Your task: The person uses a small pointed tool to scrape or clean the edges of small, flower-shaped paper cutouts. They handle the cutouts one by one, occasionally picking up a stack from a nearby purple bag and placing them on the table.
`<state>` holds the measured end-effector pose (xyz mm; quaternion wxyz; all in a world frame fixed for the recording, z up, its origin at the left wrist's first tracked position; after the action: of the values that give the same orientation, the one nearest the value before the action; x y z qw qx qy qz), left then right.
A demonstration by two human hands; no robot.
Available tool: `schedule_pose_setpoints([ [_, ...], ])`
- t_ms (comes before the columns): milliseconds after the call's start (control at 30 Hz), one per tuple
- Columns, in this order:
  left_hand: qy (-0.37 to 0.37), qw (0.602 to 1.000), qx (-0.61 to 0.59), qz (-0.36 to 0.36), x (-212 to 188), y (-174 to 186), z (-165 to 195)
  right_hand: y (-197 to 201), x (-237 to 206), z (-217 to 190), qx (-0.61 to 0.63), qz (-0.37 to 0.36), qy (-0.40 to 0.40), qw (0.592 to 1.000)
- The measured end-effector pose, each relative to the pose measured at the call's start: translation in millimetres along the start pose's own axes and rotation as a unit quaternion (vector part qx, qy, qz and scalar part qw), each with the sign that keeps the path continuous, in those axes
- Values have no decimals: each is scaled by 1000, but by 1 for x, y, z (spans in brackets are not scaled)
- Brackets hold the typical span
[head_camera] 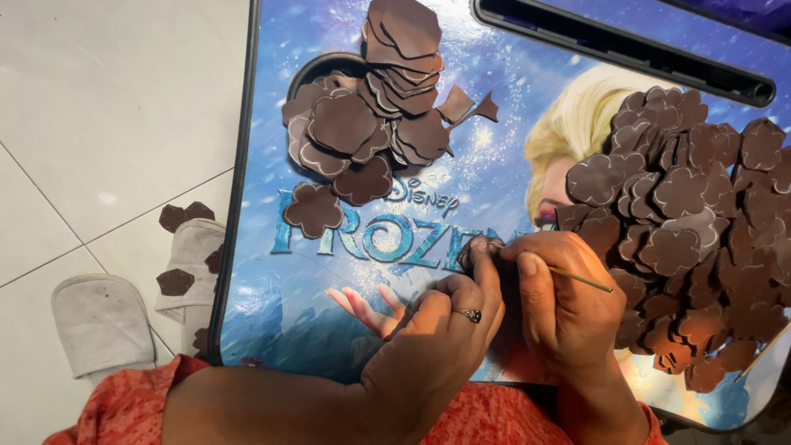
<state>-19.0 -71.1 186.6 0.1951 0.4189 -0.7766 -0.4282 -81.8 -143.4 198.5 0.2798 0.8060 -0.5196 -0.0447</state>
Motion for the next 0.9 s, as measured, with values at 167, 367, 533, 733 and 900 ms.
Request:
schedule_pose_setpoints([
  [167, -19, 999, 28, -6, -1, 0, 3, 3, -3, 0, -6, 13, -1, 1000],
  [367, 6, 1000, -9, -5, 2, 0, -1, 11, -6, 7, -5, 38, -32, 999],
  [533, 34, 998, -52, 2, 1, 1, -5, 15, -8, 7, 1, 50, -23, 998],
  [733, 45, 997, -58, 15, 1, 3, -8, 14, -10, 8, -6, 40, -22, 999],
  [900, 8, 999, -43, 3, 3, 3, -3, 15, -11, 6, -8, 33, -11, 999],
])
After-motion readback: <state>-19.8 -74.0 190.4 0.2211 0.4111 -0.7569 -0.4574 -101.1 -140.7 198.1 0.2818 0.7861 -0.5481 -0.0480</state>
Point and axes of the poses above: each hand's wrist, its own x-axis towards the middle knuckle, its own y-axis out of the back of the hand, z = x × y, the point moved 10 cm from there along x, towards the middle knuckle, and after that the axes turned 13 degrees about x, right-handed, at the moved point
